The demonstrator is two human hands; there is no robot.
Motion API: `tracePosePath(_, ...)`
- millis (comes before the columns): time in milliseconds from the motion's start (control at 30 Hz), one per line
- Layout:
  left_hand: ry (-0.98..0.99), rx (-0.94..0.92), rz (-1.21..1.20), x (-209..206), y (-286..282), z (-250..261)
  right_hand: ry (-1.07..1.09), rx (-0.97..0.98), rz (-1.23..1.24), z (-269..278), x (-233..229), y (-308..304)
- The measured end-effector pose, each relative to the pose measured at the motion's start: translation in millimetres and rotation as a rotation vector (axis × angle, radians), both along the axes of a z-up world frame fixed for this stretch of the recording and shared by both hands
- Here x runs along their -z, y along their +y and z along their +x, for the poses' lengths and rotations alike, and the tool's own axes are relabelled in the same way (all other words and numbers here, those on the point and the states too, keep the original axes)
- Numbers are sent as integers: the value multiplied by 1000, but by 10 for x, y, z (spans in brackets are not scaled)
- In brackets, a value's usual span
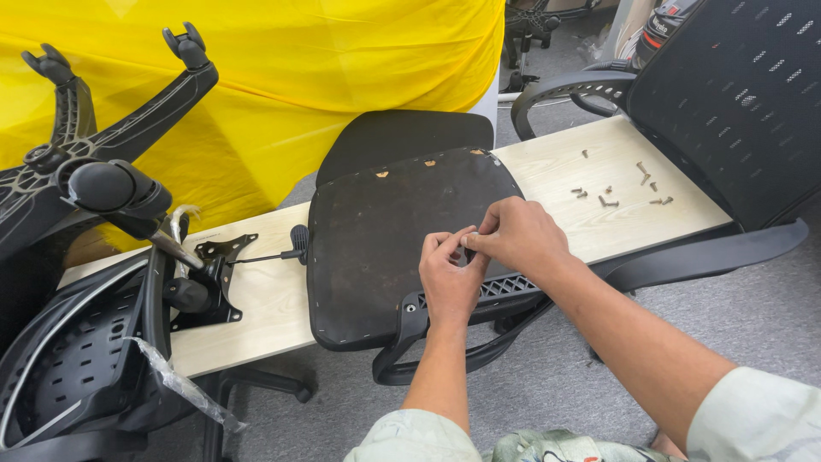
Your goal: The person attaches a black plastic bracket to the underside of an office chair seat using screws and a screwdriver. They insert screws into the bracket holes and tighten them to secure the bracket to the seat.
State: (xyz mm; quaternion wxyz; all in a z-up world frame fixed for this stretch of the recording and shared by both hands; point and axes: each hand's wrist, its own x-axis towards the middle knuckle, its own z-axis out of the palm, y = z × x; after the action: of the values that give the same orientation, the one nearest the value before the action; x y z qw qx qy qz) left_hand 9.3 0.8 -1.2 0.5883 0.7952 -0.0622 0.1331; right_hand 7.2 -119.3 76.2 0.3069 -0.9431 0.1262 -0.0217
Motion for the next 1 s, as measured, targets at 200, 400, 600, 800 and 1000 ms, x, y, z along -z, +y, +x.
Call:
tracePosePath(200, -74, 32, -32, 42, -46, 8, -88, -112, 73, 26, 91, -71)
tracePosePath(400, -5, 12, -68, 26, -42, 8, -71, -99, 38, 60, 130, -95)
tracePosePath(600, 146, 40, -78, -37, -18, -29, 16, -32, -37, 35, 90, -58)
tracePosePath(800, 178, 87, -97, -79, -3, -29, -8, -26, 16, 8, 75, -49)
tracePosePath(1000, 127, 83, -147, -99, 0, -26, -37, -89, 49, 28, 76, -76)
